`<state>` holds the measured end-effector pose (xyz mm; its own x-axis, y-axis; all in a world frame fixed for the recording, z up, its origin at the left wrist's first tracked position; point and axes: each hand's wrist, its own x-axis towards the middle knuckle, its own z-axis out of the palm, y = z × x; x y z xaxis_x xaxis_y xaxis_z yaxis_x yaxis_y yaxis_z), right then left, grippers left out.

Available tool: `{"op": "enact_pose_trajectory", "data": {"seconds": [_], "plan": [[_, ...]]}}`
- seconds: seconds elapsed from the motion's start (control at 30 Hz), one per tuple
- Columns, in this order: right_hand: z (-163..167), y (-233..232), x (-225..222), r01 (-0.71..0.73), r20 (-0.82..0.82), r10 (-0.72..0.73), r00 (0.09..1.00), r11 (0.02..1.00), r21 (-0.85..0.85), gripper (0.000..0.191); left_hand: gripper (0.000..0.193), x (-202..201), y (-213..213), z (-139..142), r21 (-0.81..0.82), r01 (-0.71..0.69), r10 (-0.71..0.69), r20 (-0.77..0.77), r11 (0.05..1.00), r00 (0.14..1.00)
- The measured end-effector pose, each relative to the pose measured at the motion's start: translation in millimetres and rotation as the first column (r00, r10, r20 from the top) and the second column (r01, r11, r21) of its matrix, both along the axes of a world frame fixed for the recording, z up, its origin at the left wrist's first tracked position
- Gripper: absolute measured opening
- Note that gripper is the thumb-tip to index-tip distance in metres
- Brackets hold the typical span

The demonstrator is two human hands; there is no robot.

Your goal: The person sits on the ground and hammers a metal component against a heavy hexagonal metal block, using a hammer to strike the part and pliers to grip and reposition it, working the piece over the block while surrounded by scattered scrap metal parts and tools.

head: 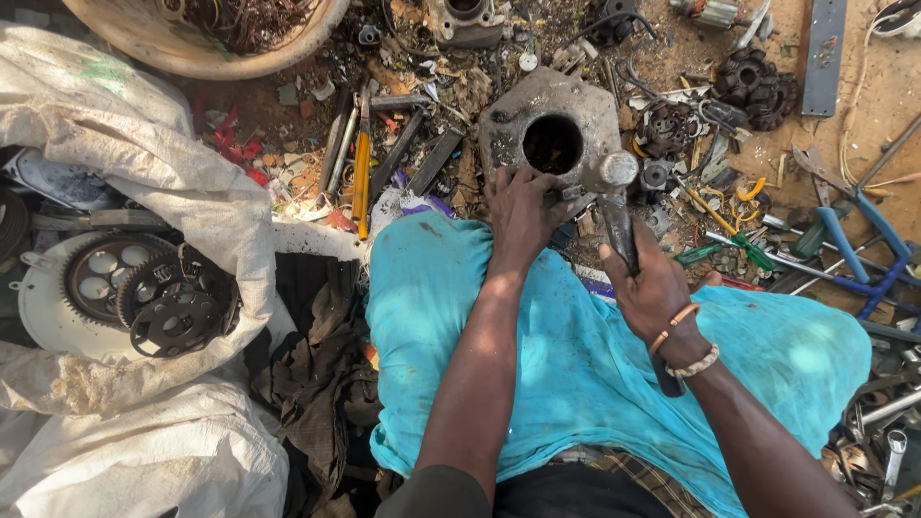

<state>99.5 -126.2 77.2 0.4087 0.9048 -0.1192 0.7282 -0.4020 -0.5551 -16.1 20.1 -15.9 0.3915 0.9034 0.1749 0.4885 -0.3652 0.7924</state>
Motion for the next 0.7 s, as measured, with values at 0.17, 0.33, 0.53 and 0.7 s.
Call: {"op": "enact_pose_trajectory", "data": {"seconds": [0.17,0.33,0.53,0.7], "plan": [[0.6,0.2,-2.9,0.040,-0.061,-0.031,0.998,0.987,0.156,0.050,0.038,1.5,1.7,2.4,-0.027,0.004,-0.004,-0.024,1.000,1.000],[0.0,0.0,-6.9,0.017,-0.035,-0.017,0.999,1.000,0.015,0.053,0.038,2.6,2.0,1.0,-0.033,0.005,-0.005,0.001,0.999,1.000],[2.0,-2.9,-9.3,0.062,-0.106,-0.054,0.993,0.995,0.078,0.050,0.039,4.2,3.0,-4.4,-0.024,-0.008,0.007,-0.013,1.000,1.000],[-0.8,-2.6,-7.8,-0.019,-0.047,0.032,0.998,0.969,0.245,0.053,0.039,3.8,0.9,-5.8,-0.001,-0.017,0.017,-0.021,1.000,1.000]]}}
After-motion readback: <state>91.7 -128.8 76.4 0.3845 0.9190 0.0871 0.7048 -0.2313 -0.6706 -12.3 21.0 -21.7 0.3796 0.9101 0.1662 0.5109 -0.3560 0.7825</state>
